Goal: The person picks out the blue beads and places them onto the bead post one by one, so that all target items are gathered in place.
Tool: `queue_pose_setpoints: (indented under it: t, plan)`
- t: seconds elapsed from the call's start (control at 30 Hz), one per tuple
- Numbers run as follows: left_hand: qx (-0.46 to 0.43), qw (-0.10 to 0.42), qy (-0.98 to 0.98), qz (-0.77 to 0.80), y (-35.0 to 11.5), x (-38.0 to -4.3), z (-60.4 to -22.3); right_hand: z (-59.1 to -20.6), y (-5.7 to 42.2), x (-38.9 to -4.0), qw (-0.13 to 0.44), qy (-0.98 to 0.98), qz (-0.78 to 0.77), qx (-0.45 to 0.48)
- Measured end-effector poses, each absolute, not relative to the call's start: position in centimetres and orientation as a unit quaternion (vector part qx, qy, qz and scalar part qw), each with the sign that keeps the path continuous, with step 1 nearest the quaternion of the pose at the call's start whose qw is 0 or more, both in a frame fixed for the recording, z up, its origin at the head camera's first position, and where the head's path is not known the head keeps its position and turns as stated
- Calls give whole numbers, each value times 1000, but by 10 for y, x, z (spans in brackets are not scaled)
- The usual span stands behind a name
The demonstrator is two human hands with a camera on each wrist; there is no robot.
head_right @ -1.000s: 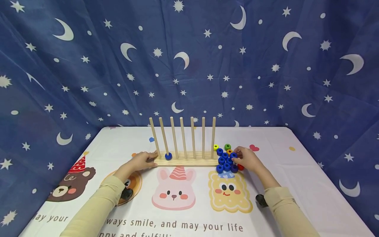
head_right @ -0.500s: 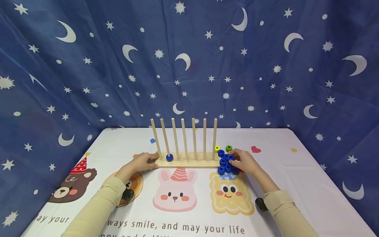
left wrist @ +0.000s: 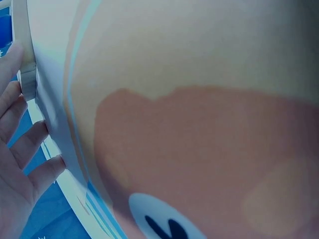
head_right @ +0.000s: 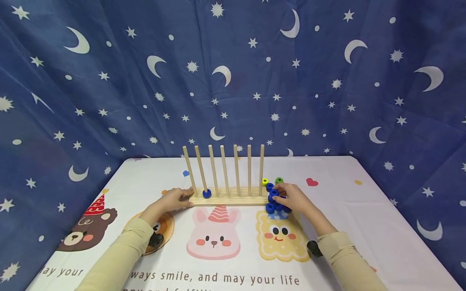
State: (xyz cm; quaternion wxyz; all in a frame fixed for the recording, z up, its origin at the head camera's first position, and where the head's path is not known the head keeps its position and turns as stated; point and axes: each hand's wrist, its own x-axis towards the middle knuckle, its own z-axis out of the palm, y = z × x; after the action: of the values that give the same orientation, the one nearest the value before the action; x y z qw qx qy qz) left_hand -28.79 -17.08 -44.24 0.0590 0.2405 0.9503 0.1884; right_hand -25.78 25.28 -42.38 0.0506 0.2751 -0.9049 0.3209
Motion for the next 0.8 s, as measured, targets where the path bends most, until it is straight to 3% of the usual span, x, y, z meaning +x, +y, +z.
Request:
queue_pose_setpoints:
  t: [0.8]
  plan:
    - [229, 62, 952, 192, -169, -286, -443, -418, 218, -254, 38, -902, 325, 281]
